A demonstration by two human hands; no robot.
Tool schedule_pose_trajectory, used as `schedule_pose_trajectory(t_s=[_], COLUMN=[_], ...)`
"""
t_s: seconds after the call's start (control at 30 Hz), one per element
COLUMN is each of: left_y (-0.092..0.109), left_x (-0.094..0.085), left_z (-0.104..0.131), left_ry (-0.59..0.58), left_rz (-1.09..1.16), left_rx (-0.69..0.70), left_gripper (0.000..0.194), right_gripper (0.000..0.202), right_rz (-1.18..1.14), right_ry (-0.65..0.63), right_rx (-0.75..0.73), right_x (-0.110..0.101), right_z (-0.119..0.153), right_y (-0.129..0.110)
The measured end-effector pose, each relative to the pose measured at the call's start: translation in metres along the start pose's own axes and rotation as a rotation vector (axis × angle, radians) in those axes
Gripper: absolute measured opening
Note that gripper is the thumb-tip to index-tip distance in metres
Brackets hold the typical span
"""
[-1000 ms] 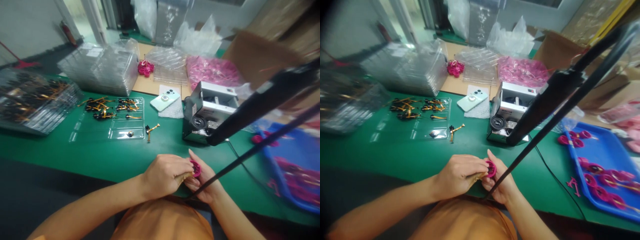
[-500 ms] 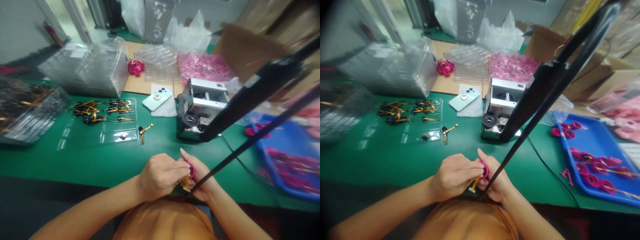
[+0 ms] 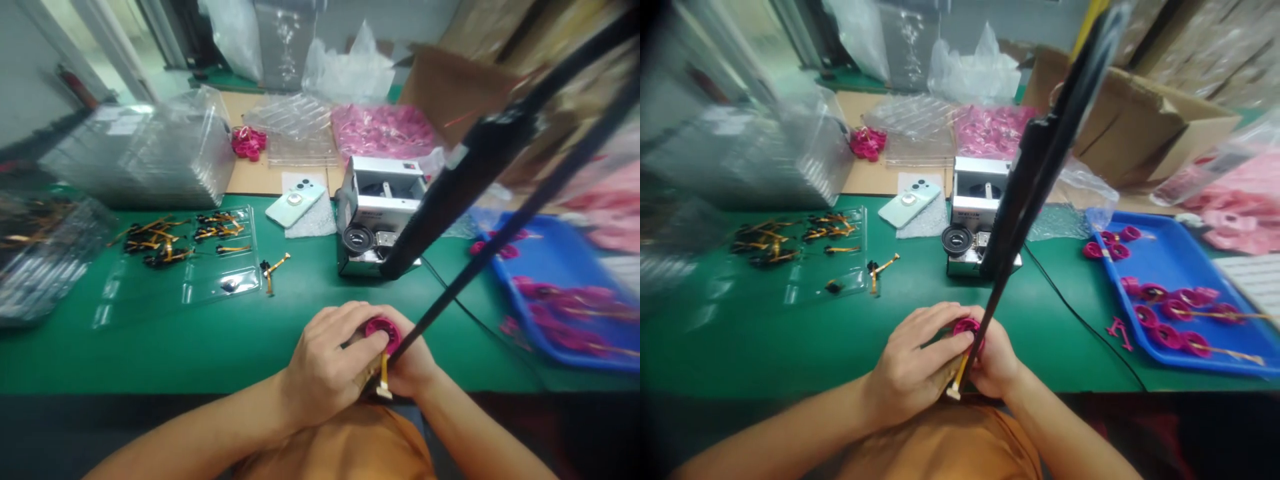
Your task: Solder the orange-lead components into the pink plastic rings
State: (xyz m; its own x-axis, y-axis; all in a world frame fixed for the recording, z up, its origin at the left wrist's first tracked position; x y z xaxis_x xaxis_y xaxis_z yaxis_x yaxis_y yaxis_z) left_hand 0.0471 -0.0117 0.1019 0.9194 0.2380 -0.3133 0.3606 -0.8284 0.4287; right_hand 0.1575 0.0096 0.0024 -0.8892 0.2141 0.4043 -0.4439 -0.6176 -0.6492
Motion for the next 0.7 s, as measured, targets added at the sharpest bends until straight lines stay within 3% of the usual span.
schedule_pose_trajectory(t_s=[0.1, 0.2, 0.37, 0.4, 0.47, 0.53, 0.57, 0.63, 0.7], left_y=[0.005, 0.009, -0.004, -0.012, -0.03, -0.05, -0.059, -0.072, -0.079], left_x=[0.007, 0.009, 0.007, 0.009, 0.016, 0.026, 0.031, 0.039, 0.041], left_z=[0.0, -0.001, -0.011, -0.012, -0.009, 0.001, 0.007, 0.017, 0.023], left_ry=[-0.055, -0.063, -0.078, -0.108, -0.199, -0.316, -0.368, -0.428, -0.418], left_rz=[-0.045, -0.023, -0.071, -0.093, -0.13, -0.146, -0.146, -0.127, -0.086], left_rx=[0.026, 0.037, 0.065, 0.069, 0.069, 0.051, 0.033, -0.009, -0.042], left_gripper=[0.019, 0.019, 0.016, 0.018, 0.024, 0.026, 0.026, 0.024, 0.022], right_gripper=[0.063, 0.066, 0.052, 0.049, 0.043, 0.029, 0.026, 0.049, 0.057], right_rz=[0.035, 0.156, 0.304, 0.357, 0.438, 0.394, 0.365, 0.4, 0.518], right_ry=[0.0, 0.043, 0.075, 0.115, 0.312, 0.446, 0.442, 0.335, 0.263], right_rx=[0.001, -0.153, -0.35, -0.451, -0.885, -1.311, -1.434, -1.51, -1.462], right_x=[0.001, 0.0, -0.02, -0.028, -0.043, -0.044, -0.038, -0.015, 0.009], right_z=[-0.001, -0.004, 0.014, 0.022, 0.051, 0.082, 0.088, 0.079, 0.057], right_y=[0.002, -0.009, -0.053, -0.071, -0.124, -0.165, -0.177, -0.193, -0.198])
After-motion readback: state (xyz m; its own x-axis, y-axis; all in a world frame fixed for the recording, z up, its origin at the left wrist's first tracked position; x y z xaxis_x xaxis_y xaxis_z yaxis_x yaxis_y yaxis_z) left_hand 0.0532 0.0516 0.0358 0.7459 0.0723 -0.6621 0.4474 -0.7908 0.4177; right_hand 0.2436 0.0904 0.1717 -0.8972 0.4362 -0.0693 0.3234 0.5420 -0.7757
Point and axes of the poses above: each hand's wrist, its own z-axis away from the middle knuckle, its own x-axis out of the palm, y = z × x, the point moved 8 cm from there along -z, towards the middle knuckle, and after that the axes turned 13 degrees about y, right-handed, at the moved point
